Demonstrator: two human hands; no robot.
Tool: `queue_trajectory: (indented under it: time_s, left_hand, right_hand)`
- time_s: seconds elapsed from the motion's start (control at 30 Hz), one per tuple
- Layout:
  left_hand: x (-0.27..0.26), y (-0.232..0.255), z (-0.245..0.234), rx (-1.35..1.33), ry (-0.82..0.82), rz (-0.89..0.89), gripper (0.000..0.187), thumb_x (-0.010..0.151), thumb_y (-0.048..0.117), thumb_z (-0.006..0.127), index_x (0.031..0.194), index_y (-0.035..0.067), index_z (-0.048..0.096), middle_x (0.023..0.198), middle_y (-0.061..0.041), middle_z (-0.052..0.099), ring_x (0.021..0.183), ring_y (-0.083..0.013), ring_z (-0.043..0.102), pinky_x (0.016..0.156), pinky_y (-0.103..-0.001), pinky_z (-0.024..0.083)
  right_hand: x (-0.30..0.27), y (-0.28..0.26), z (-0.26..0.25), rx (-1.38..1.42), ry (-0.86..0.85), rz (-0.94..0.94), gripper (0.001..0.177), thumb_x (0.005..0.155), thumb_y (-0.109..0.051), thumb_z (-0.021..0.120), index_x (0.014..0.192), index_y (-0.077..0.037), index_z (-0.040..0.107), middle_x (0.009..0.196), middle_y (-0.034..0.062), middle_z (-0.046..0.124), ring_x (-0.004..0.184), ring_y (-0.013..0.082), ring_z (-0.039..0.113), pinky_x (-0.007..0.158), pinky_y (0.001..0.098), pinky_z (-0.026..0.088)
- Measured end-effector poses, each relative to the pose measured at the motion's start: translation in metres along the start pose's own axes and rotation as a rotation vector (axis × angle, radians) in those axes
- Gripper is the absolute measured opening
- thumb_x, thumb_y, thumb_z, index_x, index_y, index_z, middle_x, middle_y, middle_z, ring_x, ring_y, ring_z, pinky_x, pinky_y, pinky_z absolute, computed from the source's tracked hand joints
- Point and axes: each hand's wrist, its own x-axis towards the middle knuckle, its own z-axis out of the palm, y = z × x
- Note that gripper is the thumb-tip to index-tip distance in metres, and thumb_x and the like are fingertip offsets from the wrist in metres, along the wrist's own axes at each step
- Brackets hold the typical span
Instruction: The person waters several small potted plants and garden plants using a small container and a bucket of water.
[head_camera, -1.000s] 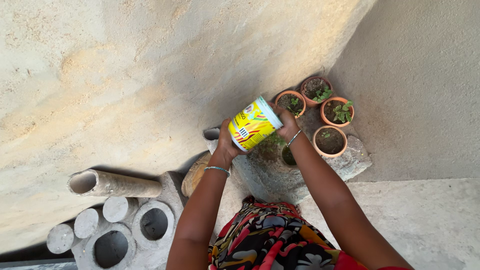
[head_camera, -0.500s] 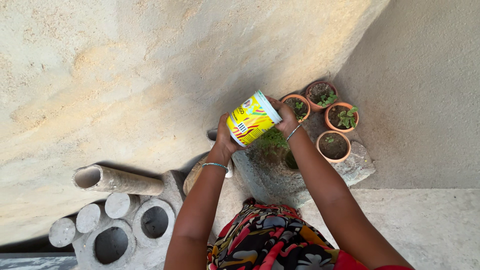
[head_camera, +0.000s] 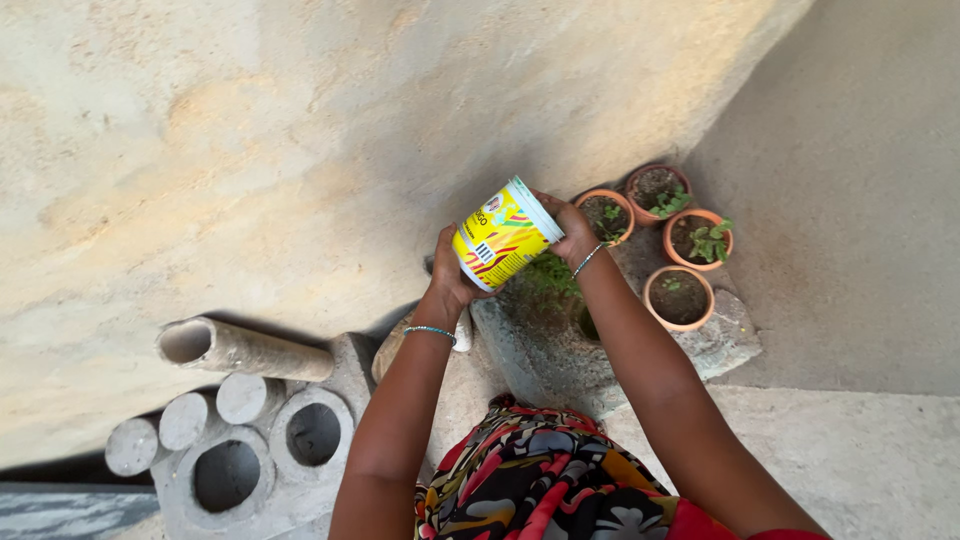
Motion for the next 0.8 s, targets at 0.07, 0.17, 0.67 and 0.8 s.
queue_trajectory:
  time_s: [0.07, 0.17, 0.67, 0.8]
  left_hand:
    - [-0.002, 0.004, -0.005, -0.038, -0.004, -0.004, 0.071, 0.091, 0.075, 0.034, 0.122, 0.020, 0.066, 0.119, -0.013, 0.069, 0.105, -0.0383, 0.063, 0.090, -0.065, 0.043]
    - [-0.003, 0.009, -0.012, -0.063, -0.005, 0.010, 0.071, 0.092, 0.075, 0.032, 0.122, 0.020, 0.065, 0.119, -0.013, 0.070, 0.105, -0.0383, 0.063, 0.089, -0.065, 0.043]
    - [-0.010, 0.023, -0.030, -0.074, 0.045, 0.054, 0.070, 0.092, 0.074, 0.030, 0.122, 0.021, 0.065, 0.117, -0.011, 0.071, 0.104, -0.0374, 0.064, 0.090, -0.066, 0.040]
    - [-0.012, 0.025, -0.033, -0.096, 0.039, 0.058, 0.070, 0.091, 0.074, 0.030, 0.123, 0.022, 0.065, 0.118, -0.011, 0.071, 0.105, -0.0374, 0.064, 0.091, -0.066, 0.040]
  right_hand:
    - [0.009, 0.005, -0.001, -0.020, 0.030, 0.013, 0.045, 0.101, -0.007, 0.048, 0.145, 0.004, 0.051, 0.135, 0.0180, 0.065, 0.117, 0.0280, 0.067, 0.103, 0.0410, 0.055]
    - [0.022, 0.011, 0.001, -0.015, 0.012, 0.042, 0.046, 0.100, -0.006, 0.051, 0.145, 0.004, 0.051, 0.133, 0.0185, 0.066, 0.115, 0.0281, 0.068, 0.101, 0.0410, 0.056]
    - [0.049, 0.028, 0.016, -0.023, 0.031, 0.102, 0.043, 0.100, -0.006, 0.053, 0.141, 0.006, 0.054, 0.129, 0.0195, 0.068, 0.112, 0.0288, 0.069, 0.100, 0.0414, 0.056]
    - [0.052, 0.030, 0.020, -0.036, -0.005, 0.100, 0.044, 0.098, -0.005, 0.052, 0.141, 0.006, 0.053, 0.130, 0.0199, 0.068, 0.112, 0.0294, 0.070, 0.100, 0.0411, 0.056]
